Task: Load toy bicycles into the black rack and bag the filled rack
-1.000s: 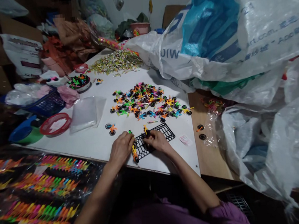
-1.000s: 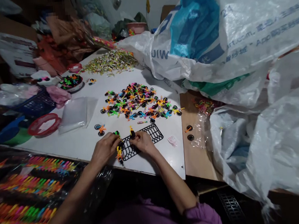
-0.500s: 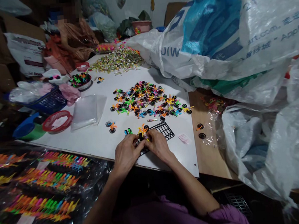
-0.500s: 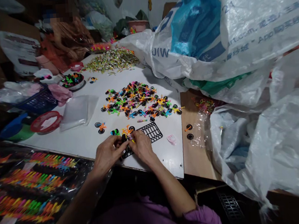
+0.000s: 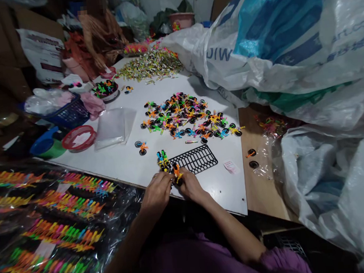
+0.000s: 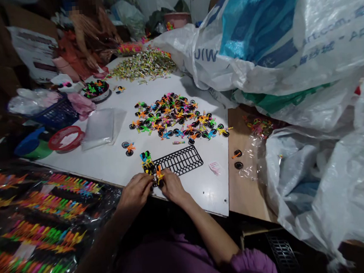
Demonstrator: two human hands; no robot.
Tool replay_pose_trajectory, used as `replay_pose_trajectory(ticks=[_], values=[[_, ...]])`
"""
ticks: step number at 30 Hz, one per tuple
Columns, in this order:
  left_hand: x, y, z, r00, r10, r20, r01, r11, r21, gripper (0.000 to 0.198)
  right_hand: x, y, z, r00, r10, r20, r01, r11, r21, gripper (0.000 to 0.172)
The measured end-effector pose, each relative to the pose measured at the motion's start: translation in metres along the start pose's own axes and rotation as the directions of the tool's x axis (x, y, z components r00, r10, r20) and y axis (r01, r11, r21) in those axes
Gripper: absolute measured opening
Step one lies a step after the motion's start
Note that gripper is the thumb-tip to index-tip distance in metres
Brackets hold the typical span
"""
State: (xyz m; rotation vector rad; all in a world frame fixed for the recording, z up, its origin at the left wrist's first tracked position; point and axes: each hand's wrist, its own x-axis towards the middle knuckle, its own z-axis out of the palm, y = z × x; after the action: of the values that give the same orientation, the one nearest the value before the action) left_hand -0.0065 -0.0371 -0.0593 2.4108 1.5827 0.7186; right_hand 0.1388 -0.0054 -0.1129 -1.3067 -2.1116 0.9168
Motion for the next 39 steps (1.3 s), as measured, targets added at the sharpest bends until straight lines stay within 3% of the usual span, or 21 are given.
replay_pose_trajectory(ticks=[4,8,12,17,19,22,23,25,27,28,30,33,37,39], values=[[-0.002,-0.002,0.0,1.0,-0.018,0.019,0.018,0.999,-0.051,0.021,-0.002,-0.001,-0.001,0.994,0.011,0.106,0.007,0.986,-0.168,0.029],[-0.003,-0.002,-0.001,0.998,-0.048,0.039,0.05,0.997,-0.064,0.026,0.003,-0.01,-0.005,0.979,0.009,0.203,0.046,0.963,-0.265,0.022],[-0.008,-0.003,-0.002,1.0,-0.006,0.024,0.006,0.999,-0.032,0.021,-0.001,-0.019,0.007,0.98,0.014,0.201,0.049,0.951,-0.305,0.021],[-0.022,-0.005,-0.015,0.993,0.108,0.036,-0.108,0.994,0.001,0.024,-0.018,-0.03,0.018,0.988,0.022,0.154,0.012,0.975,-0.221,0.019],[-0.026,-0.008,-0.02,0.991,0.135,0.021,-0.135,0.991,0.002,0.025,-0.014,-0.025,0.01,0.971,-0.017,0.24,0.038,0.996,-0.084,0.015],[-0.027,-0.015,-0.019,0.982,0.186,-0.025,-0.187,0.982,-0.008,0.026,0.017,-0.008,-0.021,0.917,-0.075,0.391,0.048,0.996,0.078,0.015],[-0.027,-0.018,-0.018,0.98,0.196,-0.044,-0.196,0.981,-0.01,0.026,0.034,-0.003,-0.035,0.932,-0.064,0.356,0.048,0.997,0.054,0.017],[-0.025,-0.023,-0.013,0.981,0.177,-0.081,-0.178,0.984,-0.011,0.025,0.073,0.005,-0.06,0.99,-0.021,0.137,0.037,0.993,-0.116,0.02],[-0.026,-0.027,-0.008,0.987,0.133,-0.086,-0.134,0.991,-0.003,0.024,0.114,0.011,-0.077,1.0,0.006,-0.028,-0.015,0.945,-0.327,0.023],[-0.026,-0.029,-0.006,0.99,0.118,-0.079,-0.119,0.993,0.0,0.023,0.133,0.013,-0.081,0.999,0.016,-0.044,-0.033,0.904,-0.426,0.025],[-0.028,-0.033,-0.004,0.993,0.107,-0.057,-0.107,0.994,-0.001,0.023,0.167,0.018,-0.084,1.0,0.028,0.006,-0.019,0.81,-0.586,0.029],[-0.03,-0.038,-0.007,0.993,0.117,-0.01,-0.118,0.992,-0.038,0.024,0.2,0.026,-0.085,0.993,0.026,0.111,0.058,0.727,-0.685,0.027],[-0.028,-0.036,-0.017,0.987,0.146,0.063,-0.138,0.982,-0.129,0.022,0.214,0.034,-0.093,0.981,0.005,0.192,0.132,0.71,-0.692,0.021],[-0.025,-0.034,-0.023,0.99,0.136,0.035,-0.131,0.982,-0.137,0.024,0.208,0.035,-0.097,0.979,-0.036,0.2,0.167,0.7,-0.694,0.022]])
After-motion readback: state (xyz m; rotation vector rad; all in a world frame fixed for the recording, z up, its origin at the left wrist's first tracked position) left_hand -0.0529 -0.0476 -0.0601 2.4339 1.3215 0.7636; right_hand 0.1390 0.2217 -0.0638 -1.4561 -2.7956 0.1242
